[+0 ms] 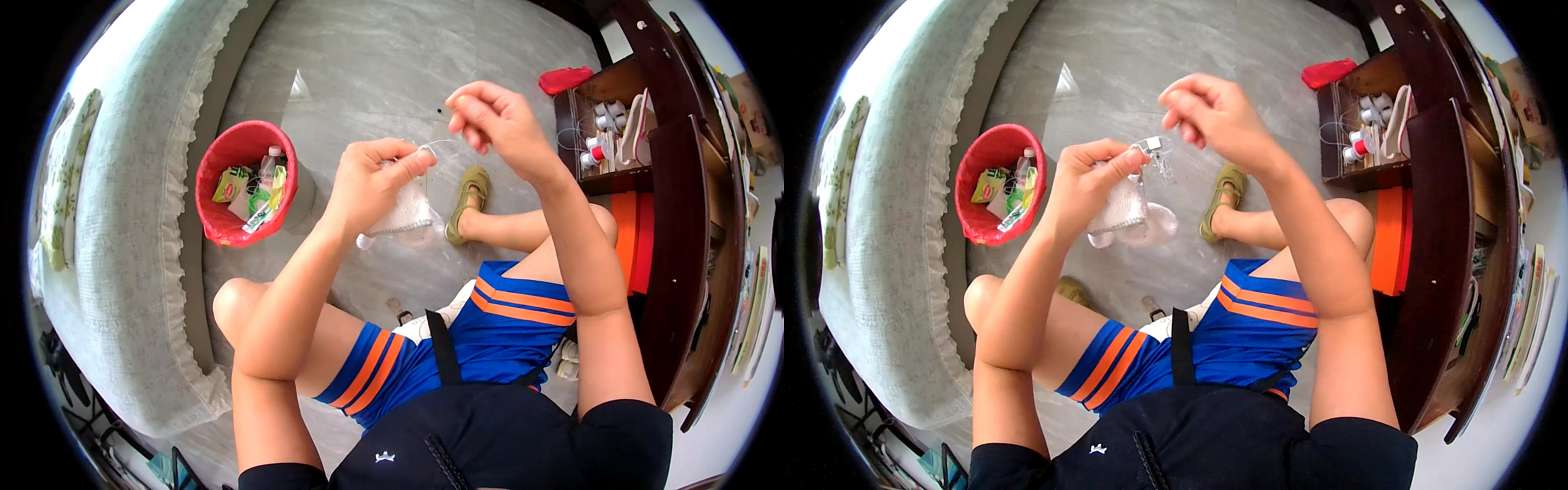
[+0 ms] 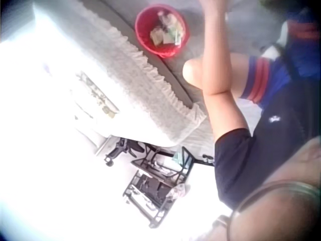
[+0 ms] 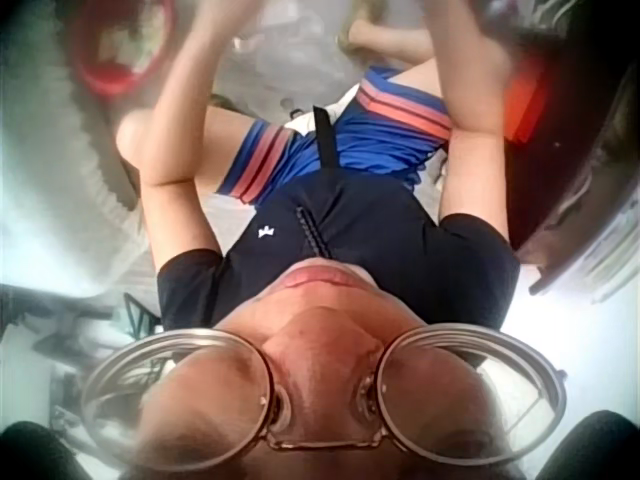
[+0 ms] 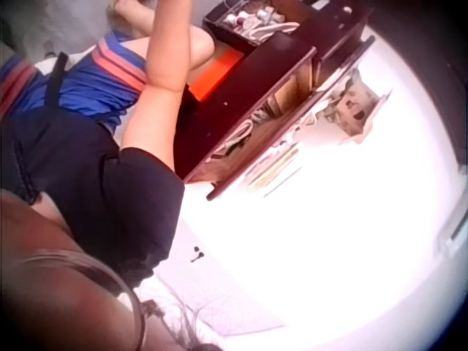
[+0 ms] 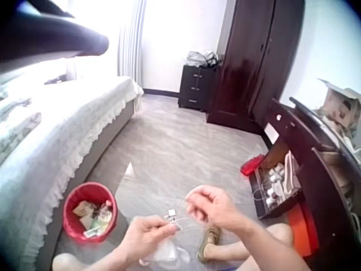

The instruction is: The person picks up various small items including pens, a cloth, and a small bag from the floor and places them into an open desk drawer.

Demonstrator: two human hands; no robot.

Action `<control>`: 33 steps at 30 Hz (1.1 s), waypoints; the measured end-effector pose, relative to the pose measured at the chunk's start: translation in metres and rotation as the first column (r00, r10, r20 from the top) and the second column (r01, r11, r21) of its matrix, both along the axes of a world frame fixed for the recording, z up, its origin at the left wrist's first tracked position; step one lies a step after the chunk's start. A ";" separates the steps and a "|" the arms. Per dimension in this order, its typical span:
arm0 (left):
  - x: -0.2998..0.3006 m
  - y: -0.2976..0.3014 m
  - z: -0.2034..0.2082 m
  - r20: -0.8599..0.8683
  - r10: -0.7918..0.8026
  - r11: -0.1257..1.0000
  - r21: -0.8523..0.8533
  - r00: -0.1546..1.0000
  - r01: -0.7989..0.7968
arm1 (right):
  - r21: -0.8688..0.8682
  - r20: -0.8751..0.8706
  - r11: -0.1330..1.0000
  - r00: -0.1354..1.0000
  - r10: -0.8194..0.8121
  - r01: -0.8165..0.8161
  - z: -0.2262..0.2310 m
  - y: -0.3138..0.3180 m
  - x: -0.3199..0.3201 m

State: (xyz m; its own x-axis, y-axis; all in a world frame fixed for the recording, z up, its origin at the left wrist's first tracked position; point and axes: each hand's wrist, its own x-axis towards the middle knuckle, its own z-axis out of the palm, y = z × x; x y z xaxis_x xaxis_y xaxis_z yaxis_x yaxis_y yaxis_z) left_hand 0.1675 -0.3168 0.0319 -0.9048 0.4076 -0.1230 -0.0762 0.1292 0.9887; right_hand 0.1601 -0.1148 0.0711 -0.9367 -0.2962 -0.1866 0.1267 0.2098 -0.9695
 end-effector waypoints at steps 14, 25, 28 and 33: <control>-0.002 -0.006 -0.006 -0.082 0.172 0.982 0.097 0.982 -0.164 | 0.105 -0.260 0.987 0.961 -0.093 0.124 -0.024 -0.012 0.026; -0.021 -0.033 -0.001 -0.030 0.336 0.941 0.051 0.941 -0.335 | 0.482 -0.579 0.824 0.814 0.044 0.298 -0.017 0.038 0.015; -0.024 -0.037 -0.002 -0.029 0.301 0.953 0.034 0.953 -0.300 | 0.477 -0.681 0.793 0.730 0.061 0.379 -0.019 0.052 0.010; -0.028 -0.040 -0.003 0.019 0.249 0.968 -0.019 0.968 -0.248 | 0.517 -0.750 0.721 0.650 0.122 0.461 -0.016 0.070 0.006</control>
State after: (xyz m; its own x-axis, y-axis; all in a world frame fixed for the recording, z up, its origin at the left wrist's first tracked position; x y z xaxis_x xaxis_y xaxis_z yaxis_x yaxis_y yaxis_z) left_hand 0.1399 -0.3570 0.0288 -0.9746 0.1680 -0.1480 -0.1288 0.1200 0.9844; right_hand 0.1657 -0.0452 0.0551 -0.8579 -0.2008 0.4729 -0.4068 0.8277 -0.3865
